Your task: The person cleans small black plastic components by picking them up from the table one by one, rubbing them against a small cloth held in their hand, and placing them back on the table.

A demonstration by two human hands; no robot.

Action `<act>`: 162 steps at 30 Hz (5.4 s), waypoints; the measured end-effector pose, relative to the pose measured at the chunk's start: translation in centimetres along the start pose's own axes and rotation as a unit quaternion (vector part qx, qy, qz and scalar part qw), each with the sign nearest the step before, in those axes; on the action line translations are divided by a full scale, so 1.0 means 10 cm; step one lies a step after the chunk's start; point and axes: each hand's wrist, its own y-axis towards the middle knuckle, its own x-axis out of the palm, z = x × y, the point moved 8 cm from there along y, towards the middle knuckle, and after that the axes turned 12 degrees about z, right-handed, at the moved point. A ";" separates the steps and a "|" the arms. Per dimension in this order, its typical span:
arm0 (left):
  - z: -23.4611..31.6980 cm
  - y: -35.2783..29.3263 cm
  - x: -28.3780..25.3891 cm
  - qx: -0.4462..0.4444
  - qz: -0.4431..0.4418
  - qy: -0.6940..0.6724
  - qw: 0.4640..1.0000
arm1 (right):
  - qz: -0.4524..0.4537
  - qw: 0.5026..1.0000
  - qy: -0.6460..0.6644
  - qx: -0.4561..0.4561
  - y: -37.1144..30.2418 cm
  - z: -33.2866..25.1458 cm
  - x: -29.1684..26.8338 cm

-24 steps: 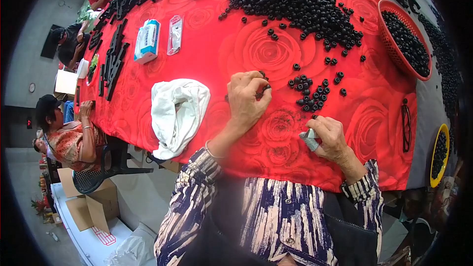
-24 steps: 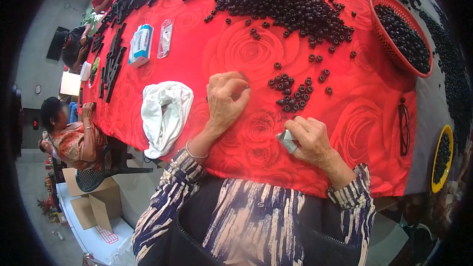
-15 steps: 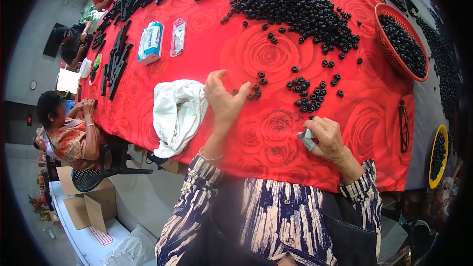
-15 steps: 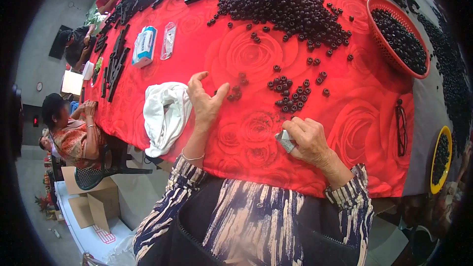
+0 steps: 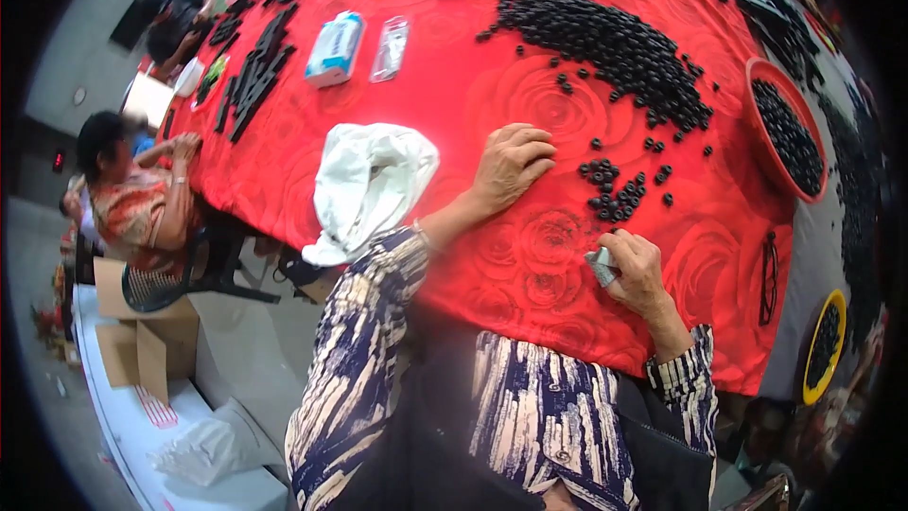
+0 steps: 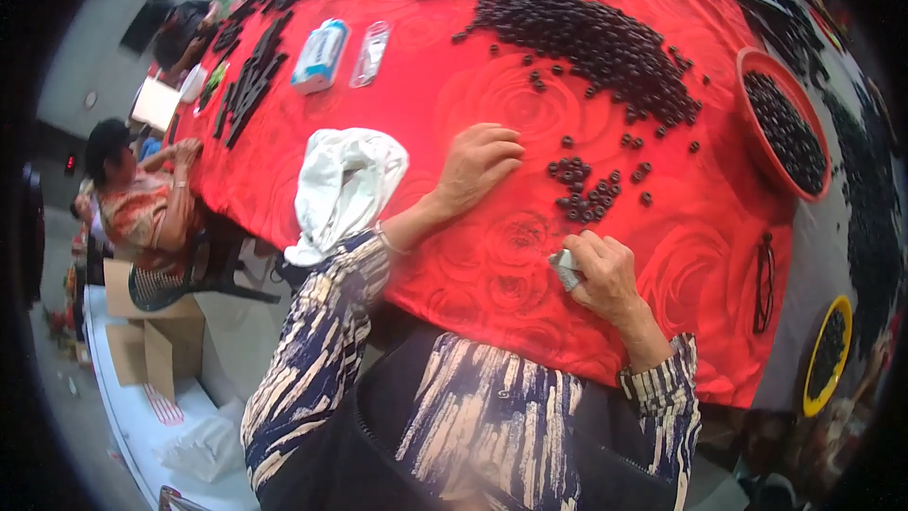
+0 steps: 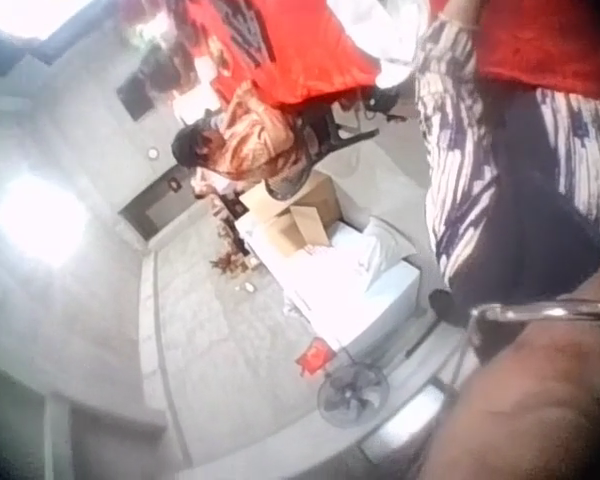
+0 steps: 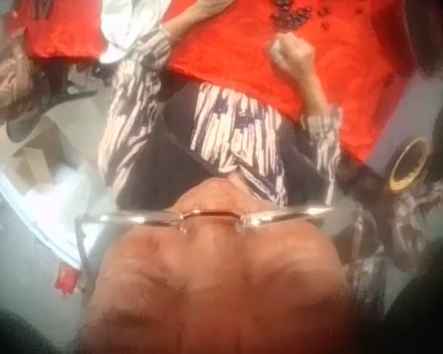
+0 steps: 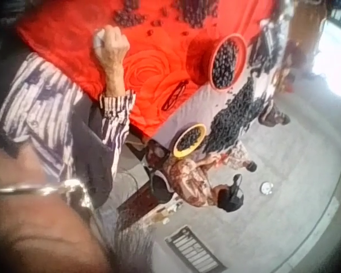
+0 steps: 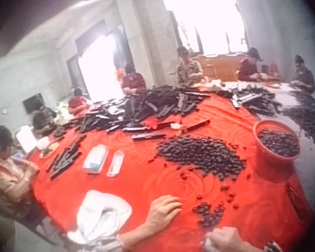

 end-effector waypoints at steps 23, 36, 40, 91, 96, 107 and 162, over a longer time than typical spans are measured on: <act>0.16 -1.33 -1.57 0.048 0.019 0.063 0.997 | 0.024 0.999 -0.015 0.026 -0.05 -0.04 0.10; 0.12 -2.19 -2.13 0.040 0.058 0.257 0.964 | 0.036 0.998 -0.049 0.023 -0.10 0.05 0.13; 0.12 -2.29 -2.14 0.018 0.073 0.273 0.959 | 0.039 0.997 -0.055 0.027 -0.09 0.06 0.14; 0.03 0.03 -0.08 -0.199 -0.037 -0.097 0.974 | 0.158 0.929 0.117 0.313 -0.15 0.79 -0.43; -0.13 0.02 -0.11 -0.273 -0.055 -0.121 0.953 | 0.145 0.931 0.120 0.314 -0.15 0.80 -0.41; 0.34 0.02 0.00 -0.141 -0.134 -0.117 0.974 | 0.130 0.941 0.091 0.298 -0.13 0.80 -0.36; 0.76 -0.66 0.35 -0.532 -0.319 -0.575 0.533 | 0.039 0.986 0.161 0.006 0.21 -0.12 -0.07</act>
